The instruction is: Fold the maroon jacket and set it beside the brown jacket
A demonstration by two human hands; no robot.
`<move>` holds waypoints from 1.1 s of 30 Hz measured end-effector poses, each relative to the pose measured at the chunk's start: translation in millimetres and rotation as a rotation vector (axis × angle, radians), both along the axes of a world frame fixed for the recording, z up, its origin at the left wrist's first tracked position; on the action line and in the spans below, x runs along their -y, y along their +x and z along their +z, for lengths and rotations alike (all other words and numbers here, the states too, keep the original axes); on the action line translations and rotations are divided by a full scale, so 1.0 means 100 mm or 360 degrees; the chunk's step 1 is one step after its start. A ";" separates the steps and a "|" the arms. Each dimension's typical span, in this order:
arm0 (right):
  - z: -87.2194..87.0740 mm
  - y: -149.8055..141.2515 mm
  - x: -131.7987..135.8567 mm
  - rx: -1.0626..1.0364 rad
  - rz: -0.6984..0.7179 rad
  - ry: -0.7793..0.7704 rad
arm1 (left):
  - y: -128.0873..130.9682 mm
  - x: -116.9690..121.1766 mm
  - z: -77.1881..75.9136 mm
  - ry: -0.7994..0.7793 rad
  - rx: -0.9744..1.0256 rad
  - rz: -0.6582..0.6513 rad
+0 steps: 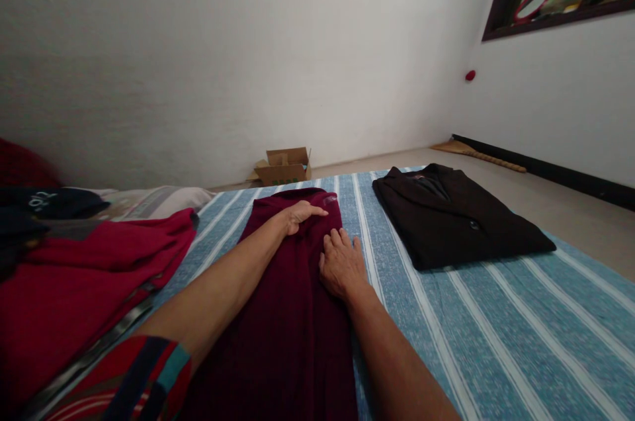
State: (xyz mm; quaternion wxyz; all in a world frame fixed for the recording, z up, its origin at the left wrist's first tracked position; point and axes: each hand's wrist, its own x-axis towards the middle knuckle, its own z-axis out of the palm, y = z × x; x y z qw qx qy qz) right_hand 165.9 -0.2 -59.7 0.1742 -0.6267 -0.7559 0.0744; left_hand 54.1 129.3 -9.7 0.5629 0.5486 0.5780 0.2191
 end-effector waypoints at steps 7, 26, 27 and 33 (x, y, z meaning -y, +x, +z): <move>0.01 0.00 0.01 0.0009 0.0005 0.0078 | 0.14 0.03 0.01 0.0133 -0.0315 -0.0015; -0.02 -0.01 -0.01 -0.0061 -0.0006 0.0122 | 0.06 0.05 -0.07 -0.0263 0.0220 -0.0082; -0.02 0.00 -0.01 -0.0076 -0.0010 0.0113 | 0.06 0.04 -0.07 -0.0259 0.0227 -0.0087; -0.02 0.01 -0.01 -0.0122 -0.0007 0.0104 | 0.07 0.02 -0.05 -0.0143 0.0034 -0.0103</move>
